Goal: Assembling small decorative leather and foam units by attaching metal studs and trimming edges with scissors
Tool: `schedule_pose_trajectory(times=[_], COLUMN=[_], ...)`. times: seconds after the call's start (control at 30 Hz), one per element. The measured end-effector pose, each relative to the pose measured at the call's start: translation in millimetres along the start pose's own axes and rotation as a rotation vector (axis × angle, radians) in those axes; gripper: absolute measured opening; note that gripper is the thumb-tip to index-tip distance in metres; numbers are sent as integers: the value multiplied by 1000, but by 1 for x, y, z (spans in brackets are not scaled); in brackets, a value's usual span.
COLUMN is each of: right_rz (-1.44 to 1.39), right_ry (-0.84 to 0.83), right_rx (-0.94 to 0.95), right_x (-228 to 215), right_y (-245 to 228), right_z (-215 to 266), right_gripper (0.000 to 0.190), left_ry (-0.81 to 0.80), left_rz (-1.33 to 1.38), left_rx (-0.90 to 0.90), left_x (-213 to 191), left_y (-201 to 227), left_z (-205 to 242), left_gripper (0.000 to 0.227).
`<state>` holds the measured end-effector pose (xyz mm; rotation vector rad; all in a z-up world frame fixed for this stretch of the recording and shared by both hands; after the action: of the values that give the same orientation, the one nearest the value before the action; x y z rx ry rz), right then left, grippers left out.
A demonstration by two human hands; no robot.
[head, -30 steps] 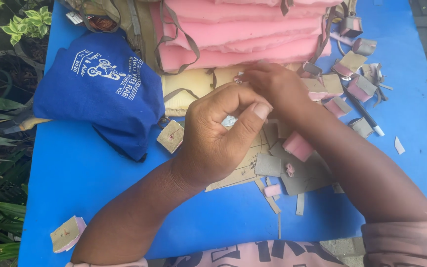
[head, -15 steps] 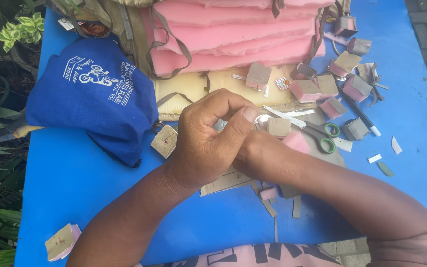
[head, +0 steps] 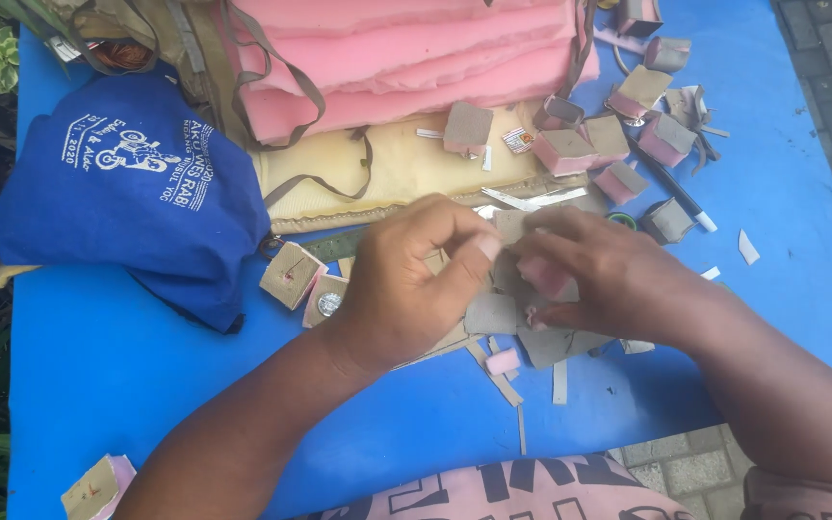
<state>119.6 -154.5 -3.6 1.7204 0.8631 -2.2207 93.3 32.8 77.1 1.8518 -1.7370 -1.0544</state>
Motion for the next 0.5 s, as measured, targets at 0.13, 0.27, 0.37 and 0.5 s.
schedule_pose_trajectory(times=[0.13, 0.27, 0.37, 0.5], right_rz=[-206, -233, -53, 129], right_ry=[119, -9, -5, 67], right_rx=[30, -15, 135, 155], right_x=[-30, -36, -29, -2], right_y=[9, 17, 4, -3], right_z=[10, 21, 12, 0], right_gripper=[48, 37, 35, 32], left_ry=[-190, -335, -455, -558], left_rz=[-111, -245, -291, -373], left_rx=[-42, -6, -53, -73], left_x=[46, 72, 69, 72], left_y=[-34, -45, -46, -44], left_z=[31, 50, 40, 36], left_gripper=[8, 7, 14, 33])
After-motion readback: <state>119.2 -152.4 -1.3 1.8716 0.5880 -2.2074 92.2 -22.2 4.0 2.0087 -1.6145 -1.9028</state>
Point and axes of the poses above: each hand's wrist, its own z-axis away from the middle knuckle, its own x-axis out of the palm, y = z × x, the point moved 8 cm from there along -z, towards the middle knuckle, and after that the axes turned 13 degrees about x, right-handed, at the moved point
